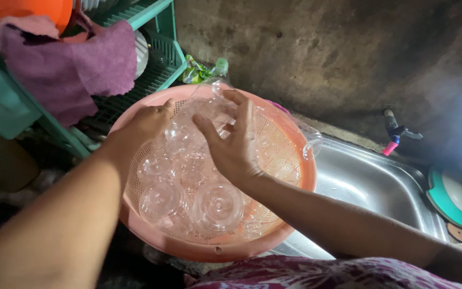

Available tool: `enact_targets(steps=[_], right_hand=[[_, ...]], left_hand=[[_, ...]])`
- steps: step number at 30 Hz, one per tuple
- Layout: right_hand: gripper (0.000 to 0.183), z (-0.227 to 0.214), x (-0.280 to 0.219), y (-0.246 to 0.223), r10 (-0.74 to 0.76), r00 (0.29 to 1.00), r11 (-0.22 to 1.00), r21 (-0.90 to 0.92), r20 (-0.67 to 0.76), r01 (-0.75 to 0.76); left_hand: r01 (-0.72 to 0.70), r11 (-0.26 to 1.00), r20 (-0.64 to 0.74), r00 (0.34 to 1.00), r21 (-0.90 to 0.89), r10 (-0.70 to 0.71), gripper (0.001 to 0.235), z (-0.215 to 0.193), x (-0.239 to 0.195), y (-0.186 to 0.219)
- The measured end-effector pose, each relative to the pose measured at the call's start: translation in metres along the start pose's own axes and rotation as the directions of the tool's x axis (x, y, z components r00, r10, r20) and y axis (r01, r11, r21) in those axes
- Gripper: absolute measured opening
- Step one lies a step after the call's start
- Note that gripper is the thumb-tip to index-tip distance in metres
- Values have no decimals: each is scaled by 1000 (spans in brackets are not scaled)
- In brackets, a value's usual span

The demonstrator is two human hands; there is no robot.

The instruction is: The person dries clear plastic bottles one by one with a pink cloth over a kitchen sink, then places them into a pink colander. The person also wipes the sink surface and rinses the cloth during the process.

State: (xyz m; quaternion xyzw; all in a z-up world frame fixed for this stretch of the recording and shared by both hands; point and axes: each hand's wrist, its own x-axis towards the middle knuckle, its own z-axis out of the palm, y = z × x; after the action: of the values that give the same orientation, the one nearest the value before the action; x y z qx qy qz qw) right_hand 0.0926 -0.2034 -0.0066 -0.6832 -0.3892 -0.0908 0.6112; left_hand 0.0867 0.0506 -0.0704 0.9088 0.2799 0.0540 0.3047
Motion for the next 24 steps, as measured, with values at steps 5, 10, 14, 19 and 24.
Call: enact_targets(steps=[5,10,14,19,24], right_hand=[[65,-11,4,4,-17,995,997,78,-95,24],[66,-12,34,15,-18,981,1000,-1,-193,19],[68,-4,52,27,-46,992,999,10,-118,48],[67,13,64,43,-33,999,999,1,2,33],[70,28,71,56,-35,997,995,-94,66,41]], left_hand=[[81,992,-123,988,-101,-93,72,5,-40,10],[30,975,-214,977,221,18,49,5,-64,26],[105,984,-232,970,147,-69,53,1,-94,40],[97,982,-264,963,163,-51,57,-3,-115,50],[72,989,-284,958,128,-33,53,1,-122,48]])
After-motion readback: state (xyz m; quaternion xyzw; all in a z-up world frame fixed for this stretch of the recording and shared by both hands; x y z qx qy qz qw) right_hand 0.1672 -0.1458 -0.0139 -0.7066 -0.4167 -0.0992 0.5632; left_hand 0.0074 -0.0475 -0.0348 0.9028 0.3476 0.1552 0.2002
